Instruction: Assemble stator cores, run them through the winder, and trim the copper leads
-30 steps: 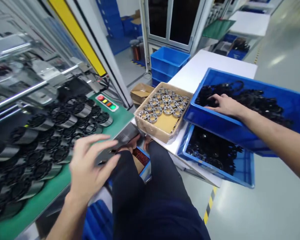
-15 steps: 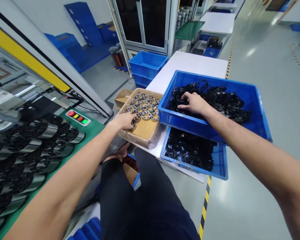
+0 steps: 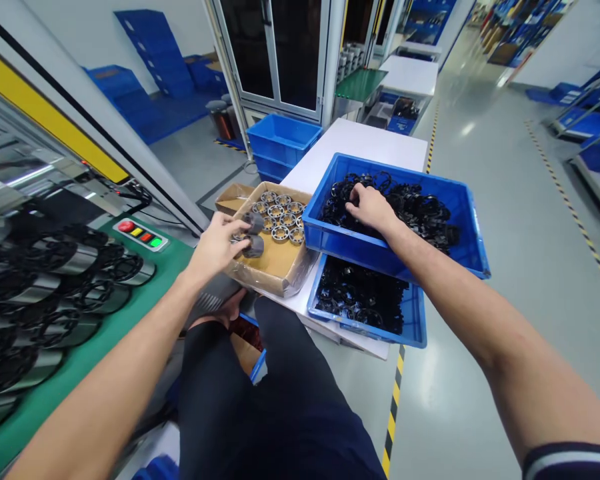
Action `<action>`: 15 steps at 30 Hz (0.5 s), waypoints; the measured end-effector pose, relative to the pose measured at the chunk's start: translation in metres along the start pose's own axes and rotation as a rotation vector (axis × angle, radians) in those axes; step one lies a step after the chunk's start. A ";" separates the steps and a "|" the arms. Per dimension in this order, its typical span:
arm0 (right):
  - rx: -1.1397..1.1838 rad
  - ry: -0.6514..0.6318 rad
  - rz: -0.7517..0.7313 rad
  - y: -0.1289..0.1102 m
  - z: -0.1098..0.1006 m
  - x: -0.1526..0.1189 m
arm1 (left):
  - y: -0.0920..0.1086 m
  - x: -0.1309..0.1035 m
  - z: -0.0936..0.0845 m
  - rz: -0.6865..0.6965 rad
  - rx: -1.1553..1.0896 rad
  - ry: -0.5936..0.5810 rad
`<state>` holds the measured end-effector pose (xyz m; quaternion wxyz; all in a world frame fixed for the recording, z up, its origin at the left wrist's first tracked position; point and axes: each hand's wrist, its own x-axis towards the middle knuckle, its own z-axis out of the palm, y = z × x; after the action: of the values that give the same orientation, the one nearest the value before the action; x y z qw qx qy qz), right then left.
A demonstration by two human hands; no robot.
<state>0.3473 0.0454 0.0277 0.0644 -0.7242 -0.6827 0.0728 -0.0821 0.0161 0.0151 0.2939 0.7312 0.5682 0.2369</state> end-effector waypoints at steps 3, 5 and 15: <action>0.019 -0.009 -0.008 -0.001 0.000 -0.001 | 0.007 -0.047 0.005 -0.073 -0.398 0.082; 0.038 -0.027 -0.012 -0.002 0.001 -0.002 | 0.014 -0.089 0.012 -0.129 -0.622 0.043; 0.280 0.493 -0.067 -0.041 -0.037 -0.049 | 0.002 -0.288 0.081 -0.559 -1.427 0.058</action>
<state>0.3120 -0.0004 0.0730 0.3301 -0.6812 -0.6533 -0.0140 -0.0948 -0.2771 -0.0451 0.7286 0.1870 0.4488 0.4825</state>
